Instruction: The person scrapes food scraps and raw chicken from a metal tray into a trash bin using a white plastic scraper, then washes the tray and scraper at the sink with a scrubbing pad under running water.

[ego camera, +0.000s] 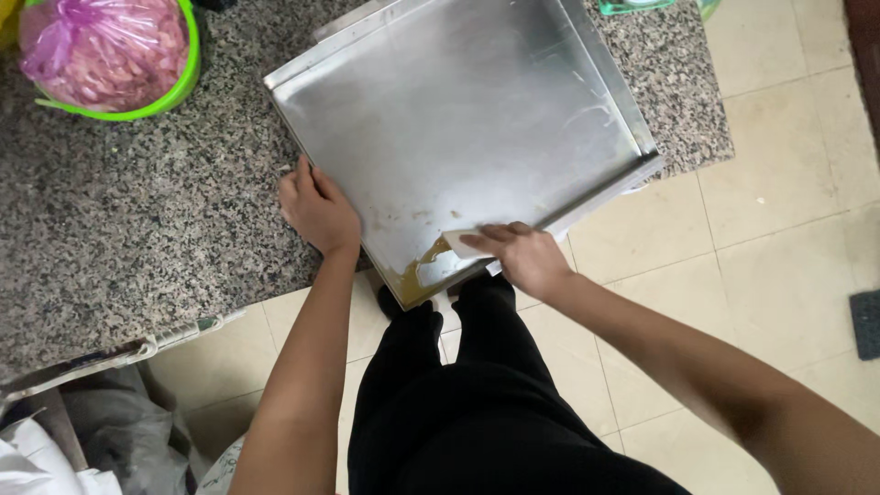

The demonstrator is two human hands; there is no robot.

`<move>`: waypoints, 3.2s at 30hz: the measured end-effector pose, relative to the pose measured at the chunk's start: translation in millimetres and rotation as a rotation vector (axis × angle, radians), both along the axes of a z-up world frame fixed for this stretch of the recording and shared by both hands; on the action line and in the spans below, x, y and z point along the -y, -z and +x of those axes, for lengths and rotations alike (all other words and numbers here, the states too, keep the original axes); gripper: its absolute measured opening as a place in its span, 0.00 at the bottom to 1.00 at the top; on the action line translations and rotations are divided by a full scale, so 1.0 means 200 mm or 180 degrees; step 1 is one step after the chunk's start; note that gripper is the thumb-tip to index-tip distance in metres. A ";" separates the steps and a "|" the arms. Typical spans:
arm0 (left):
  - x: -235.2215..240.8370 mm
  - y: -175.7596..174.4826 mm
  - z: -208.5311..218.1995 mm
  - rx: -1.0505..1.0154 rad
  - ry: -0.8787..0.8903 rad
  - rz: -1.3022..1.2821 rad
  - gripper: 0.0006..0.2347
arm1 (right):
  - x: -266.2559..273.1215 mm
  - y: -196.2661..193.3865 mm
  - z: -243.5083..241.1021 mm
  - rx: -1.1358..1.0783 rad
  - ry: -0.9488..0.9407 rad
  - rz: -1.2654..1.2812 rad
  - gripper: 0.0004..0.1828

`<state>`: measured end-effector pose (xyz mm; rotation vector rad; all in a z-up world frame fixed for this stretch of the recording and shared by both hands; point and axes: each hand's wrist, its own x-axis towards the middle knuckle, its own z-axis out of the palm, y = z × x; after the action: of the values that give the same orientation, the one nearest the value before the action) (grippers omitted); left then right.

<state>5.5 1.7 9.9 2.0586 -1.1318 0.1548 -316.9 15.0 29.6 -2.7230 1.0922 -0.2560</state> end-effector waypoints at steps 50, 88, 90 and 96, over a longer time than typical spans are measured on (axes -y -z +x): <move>0.03 0.02 -0.02 -0.0368 -0.0201 0.0076 0.13 | 0.55 0.09 -0.24 0.0922 0.1213 0.2215 0.21; 0.03 0.08 0.02 -0.0319 -0.0056 -0.0081 0.13 | 0.23 -0.34 0.48 -0.0976 -0.0439 0.1496 0.23; 0.02 0.09 0.01 -0.0317 -0.0068 -0.0088 0.12 | 0.36 -0.36 0.52 -0.1099 -0.0268 0.1991 0.21; 0.03 0.12 0.01 -0.0147 -0.0154 -0.0280 0.11 | 0.32 -0.34 0.60 -0.0994 -0.0623 0.2437 0.24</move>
<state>8.4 -4.8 -13.4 2.0022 -1.0299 0.1767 -197.9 -49.8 98.2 -2.1670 0.7541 0.5277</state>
